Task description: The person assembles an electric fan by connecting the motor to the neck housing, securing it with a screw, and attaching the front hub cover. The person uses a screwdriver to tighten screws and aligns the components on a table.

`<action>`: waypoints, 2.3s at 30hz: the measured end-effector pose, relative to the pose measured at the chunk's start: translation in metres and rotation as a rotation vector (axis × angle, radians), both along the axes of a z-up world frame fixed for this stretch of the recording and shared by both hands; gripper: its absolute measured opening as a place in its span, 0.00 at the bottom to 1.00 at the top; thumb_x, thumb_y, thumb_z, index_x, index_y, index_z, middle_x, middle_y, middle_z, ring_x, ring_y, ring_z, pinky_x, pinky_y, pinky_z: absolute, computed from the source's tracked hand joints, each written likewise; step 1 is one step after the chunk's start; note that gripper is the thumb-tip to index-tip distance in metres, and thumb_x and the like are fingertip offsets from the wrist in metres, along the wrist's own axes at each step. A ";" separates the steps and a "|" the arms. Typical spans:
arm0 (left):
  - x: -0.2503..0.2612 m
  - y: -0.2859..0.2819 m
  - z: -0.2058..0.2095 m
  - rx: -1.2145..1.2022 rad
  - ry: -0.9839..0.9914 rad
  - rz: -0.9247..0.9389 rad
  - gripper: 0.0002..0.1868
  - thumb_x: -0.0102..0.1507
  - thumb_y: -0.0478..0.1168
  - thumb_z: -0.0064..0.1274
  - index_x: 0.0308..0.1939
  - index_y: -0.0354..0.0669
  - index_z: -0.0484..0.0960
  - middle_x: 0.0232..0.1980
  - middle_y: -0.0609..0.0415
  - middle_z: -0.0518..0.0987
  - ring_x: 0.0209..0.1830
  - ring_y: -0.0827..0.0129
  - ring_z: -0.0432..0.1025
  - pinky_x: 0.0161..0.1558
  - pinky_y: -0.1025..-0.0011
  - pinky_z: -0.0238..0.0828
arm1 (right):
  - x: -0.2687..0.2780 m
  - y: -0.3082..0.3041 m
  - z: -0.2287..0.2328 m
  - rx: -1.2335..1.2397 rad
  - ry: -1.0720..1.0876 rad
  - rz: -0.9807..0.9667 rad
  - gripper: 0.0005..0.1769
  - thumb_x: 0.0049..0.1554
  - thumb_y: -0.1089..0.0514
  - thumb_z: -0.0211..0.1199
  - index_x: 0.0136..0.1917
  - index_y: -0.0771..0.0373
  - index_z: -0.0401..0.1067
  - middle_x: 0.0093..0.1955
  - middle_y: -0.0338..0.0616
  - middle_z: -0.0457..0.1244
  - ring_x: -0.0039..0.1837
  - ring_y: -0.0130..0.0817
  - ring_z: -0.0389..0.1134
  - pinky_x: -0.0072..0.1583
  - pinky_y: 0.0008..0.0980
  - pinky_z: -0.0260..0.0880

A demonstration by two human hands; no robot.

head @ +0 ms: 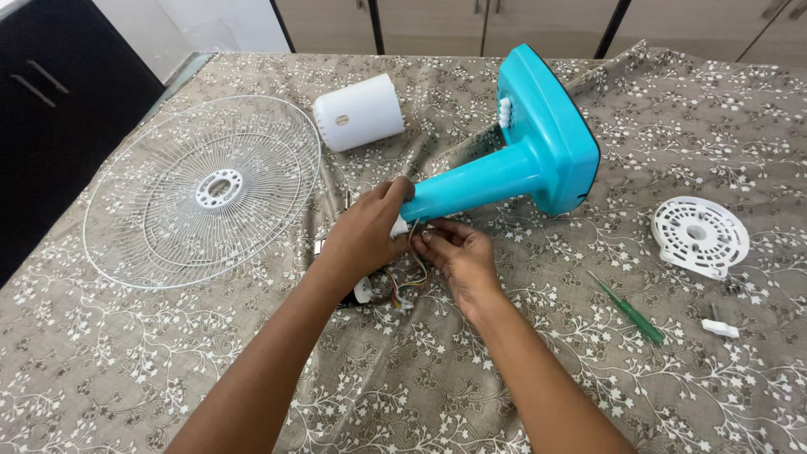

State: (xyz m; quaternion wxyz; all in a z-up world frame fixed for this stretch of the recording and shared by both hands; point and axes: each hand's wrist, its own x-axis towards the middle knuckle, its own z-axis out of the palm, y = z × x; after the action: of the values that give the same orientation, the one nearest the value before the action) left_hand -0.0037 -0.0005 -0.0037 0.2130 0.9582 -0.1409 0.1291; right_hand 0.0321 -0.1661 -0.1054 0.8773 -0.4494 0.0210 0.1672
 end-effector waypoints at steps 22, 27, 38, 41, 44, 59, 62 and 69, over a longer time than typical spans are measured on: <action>0.021 0.026 -0.013 -0.133 0.063 -0.014 0.28 0.52 0.39 0.69 0.53 0.39 0.74 0.34 0.39 0.80 0.39 0.43 0.77 0.41 0.52 0.72 | 0.005 0.005 0.005 -0.071 -0.052 0.003 0.20 0.56 0.70 0.64 0.63 0.70 0.74 0.43 0.44 0.70 0.40 0.27 0.71 0.44 0.26 0.74; 0.047 0.051 0.002 -0.352 0.273 -0.037 0.28 0.52 0.38 0.70 0.52 0.35 0.74 0.40 0.41 0.86 0.41 0.61 0.82 0.40 0.63 0.77 | 0.022 0.016 0.014 -0.247 -0.190 -0.023 0.20 0.56 0.69 0.66 0.62 0.67 0.76 0.42 0.42 0.70 0.40 0.24 0.69 0.43 0.24 0.70; 0.072 0.079 -0.004 -0.683 0.485 -0.150 0.26 0.54 0.32 0.68 0.53 0.32 0.74 0.47 0.39 0.86 0.47 0.64 0.82 0.49 0.67 0.81 | 0.050 0.065 -0.013 -0.027 -0.102 -0.170 0.11 0.56 0.73 0.65 0.53 0.75 0.78 0.48 0.51 0.72 0.47 0.31 0.73 0.49 0.27 0.75; 0.071 0.083 -0.004 -0.754 0.518 -0.169 0.25 0.55 0.30 0.67 0.53 0.32 0.74 0.48 0.39 0.86 0.49 0.64 0.82 0.52 0.66 0.82 | 0.053 0.072 -0.022 0.141 -0.084 -0.182 0.12 0.56 0.75 0.63 0.54 0.77 0.77 0.50 0.52 0.72 0.50 0.33 0.74 0.53 0.26 0.76; 0.073 0.086 0.001 -0.761 0.536 -0.132 0.25 0.54 0.30 0.66 0.53 0.32 0.74 0.48 0.39 0.86 0.48 0.63 0.82 0.51 0.65 0.83 | 0.057 0.072 -0.024 0.203 -0.077 -0.177 0.12 0.56 0.75 0.62 0.54 0.77 0.76 0.50 0.53 0.72 0.50 0.35 0.74 0.53 0.28 0.77; 0.069 0.083 0.004 -0.712 0.509 -0.067 0.28 0.53 0.33 0.69 0.55 0.34 0.74 0.49 0.38 0.86 0.49 0.62 0.82 0.53 0.66 0.82 | 0.048 0.073 -0.008 0.138 -0.001 -0.212 0.11 0.55 0.73 0.66 0.52 0.75 0.77 0.49 0.53 0.72 0.48 0.34 0.75 0.52 0.28 0.78; 0.067 0.083 0.003 -0.751 0.503 -0.086 0.28 0.53 0.32 0.68 0.55 0.33 0.74 0.49 0.37 0.86 0.50 0.61 0.82 0.53 0.65 0.82 | 0.045 0.072 -0.003 0.140 -0.010 -0.204 0.09 0.56 0.72 0.67 0.51 0.76 0.77 0.47 0.53 0.72 0.46 0.34 0.73 0.49 0.29 0.76; 0.068 0.083 0.003 -0.721 0.485 -0.093 0.29 0.54 0.33 0.68 0.56 0.32 0.74 0.50 0.38 0.86 0.50 0.62 0.82 0.54 0.66 0.82 | 0.041 0.071 -0.005 0.160 -0.081 -0.179 0.11 0.55 0.72 0.66 0.52 0.76 0.78 0.47 0.54 0.72 0.44 0.33 0.75 0.49 0.27 0.77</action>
State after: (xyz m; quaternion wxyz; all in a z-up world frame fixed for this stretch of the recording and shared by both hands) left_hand 0.0646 0.0824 -0.0003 0.5663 0.8179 -0.0756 -0.0685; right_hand 0.0736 -0.0950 -0.1102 0.9218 -0.3809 0.0122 0.0712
